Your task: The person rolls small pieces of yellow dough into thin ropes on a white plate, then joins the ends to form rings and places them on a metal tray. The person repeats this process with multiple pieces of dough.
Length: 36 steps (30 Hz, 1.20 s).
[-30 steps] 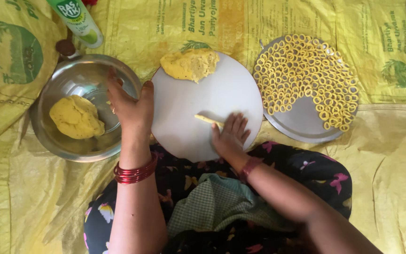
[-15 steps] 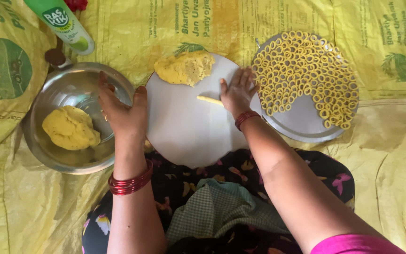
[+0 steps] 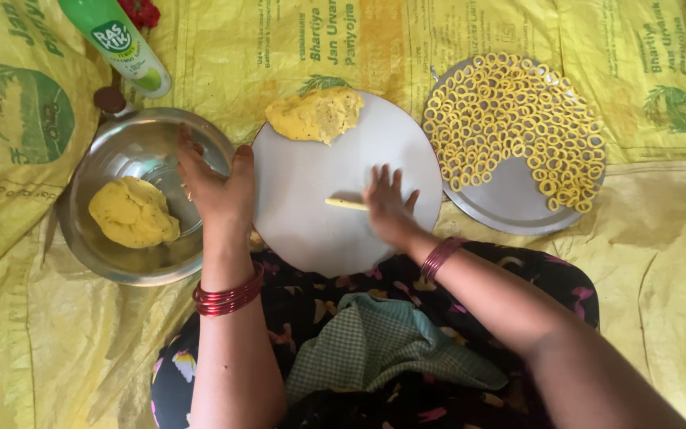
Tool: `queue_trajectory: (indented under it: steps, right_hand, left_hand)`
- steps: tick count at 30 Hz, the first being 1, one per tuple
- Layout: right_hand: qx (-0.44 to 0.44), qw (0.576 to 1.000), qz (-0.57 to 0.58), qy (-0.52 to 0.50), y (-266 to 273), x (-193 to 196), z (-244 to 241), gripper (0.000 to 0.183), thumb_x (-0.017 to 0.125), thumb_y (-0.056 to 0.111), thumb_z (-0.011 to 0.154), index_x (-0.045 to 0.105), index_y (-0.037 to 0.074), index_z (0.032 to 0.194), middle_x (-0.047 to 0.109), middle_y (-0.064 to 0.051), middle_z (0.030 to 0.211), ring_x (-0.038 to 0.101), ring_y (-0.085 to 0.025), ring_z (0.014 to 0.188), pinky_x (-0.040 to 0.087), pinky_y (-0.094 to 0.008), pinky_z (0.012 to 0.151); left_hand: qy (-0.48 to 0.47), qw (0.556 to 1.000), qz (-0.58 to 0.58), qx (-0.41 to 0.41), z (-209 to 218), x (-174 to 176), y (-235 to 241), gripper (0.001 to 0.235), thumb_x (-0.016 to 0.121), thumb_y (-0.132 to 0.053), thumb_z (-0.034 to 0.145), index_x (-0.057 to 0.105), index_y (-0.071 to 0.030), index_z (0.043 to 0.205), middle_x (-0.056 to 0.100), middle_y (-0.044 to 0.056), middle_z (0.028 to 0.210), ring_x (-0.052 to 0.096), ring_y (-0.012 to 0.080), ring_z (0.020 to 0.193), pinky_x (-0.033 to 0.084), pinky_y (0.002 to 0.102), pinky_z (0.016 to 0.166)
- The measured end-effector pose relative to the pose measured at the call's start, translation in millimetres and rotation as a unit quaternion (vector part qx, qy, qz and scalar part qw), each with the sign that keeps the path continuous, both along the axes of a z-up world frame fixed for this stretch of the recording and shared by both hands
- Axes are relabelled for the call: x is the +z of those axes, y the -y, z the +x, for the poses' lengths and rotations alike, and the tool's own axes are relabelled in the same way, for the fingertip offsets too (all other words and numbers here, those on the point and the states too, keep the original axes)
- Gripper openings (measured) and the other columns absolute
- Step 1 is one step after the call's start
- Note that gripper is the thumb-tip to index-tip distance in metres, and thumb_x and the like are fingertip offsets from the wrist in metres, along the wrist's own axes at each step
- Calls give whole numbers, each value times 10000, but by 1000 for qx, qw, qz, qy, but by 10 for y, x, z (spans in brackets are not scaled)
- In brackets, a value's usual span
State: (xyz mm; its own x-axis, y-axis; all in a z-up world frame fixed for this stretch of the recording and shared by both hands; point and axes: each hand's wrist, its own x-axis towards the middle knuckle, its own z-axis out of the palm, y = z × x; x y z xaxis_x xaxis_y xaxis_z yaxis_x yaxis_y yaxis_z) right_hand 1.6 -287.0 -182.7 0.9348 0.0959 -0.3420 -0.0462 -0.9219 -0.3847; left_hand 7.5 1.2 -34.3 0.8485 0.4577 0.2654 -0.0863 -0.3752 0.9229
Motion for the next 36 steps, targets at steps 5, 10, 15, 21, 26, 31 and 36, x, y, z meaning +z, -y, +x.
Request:
queue_trajectory:
  steps: [5,10,15,21,26,31,36]
  right_hand:
    - [-235,971,37,20,599,83,593,767,125,503,1002,-7,72,1623,-64,-178,1703,-123,-370,1546,7,-710,1158]
    - [-94,994,-33,-40,389,101,-116,831,159,536,998,-53,-1,1596,-116,-264,1665,-159,-422,1512,-32,-683,1151]
    - [-83,995,-56,25,14,140,-264,859,188,605,1016,32,12,1618,-85,-277,1680,-138,-485,1532,-40,-723,1159]
    - [-138,981,-102,90,100,79,512,879,214,642,1011,90,31,1630,-31,-262,1689,-77,-465,1548,-34,-740,1162]
    - [-188,968,-113,123,278,9,1154,886,245,652,1014,124,28,1632,-25,-256,1699,-83,-448,1554,-29,-731,1163]
    - [-95,978,-114,146,289,31,1289,812,220,613,1034,145,70,1634,-14,-216,1714,-110,-398,1557,-44,-730,1173]
    - [80,981,-114,133,281,137,779,767,213,574,1052,164,89,1644,21,-171,1723,-63,-340,1592,-36,-717,1202]
  left_hand:
    - [-20,1000,6,16,-70,-25,-53,883,779,-179,875,297,30,1584,396,278,1538,459,371,1394,373,469,1179]
    - [-24,999,14,20,-21,-33,-32,883,786,-189,864,308,31,1572,417,276,1505,469,367,1369,373,471,1158]
    - [-16,999,32,24,-46,-40,-5,876,793,-190,852,328,33,1560,458,259,1472,481,367,1349,382,466,1153]
    - [-17,1000,-3,7,-32,25,-8,857,747,-164,892,292,52,1586,428,278,1494,452,384,1384,360,483,1179]
    - [-69,997,25,16,-1,55,69,885,779,-193,864,305,4,1585,443,273,1460,446,399,1372,334,500,1159]
    - [-51,998,27,14,21,85,98,883,781,-187,877,292,-12,1590,424,278,1490,443,404,1387,345,493,1160]
    - [-56,998,35,13,23,74,89,893,779,-202,873,282,-19,1593,439,268,1485,445,393,1394,338,495,1171]
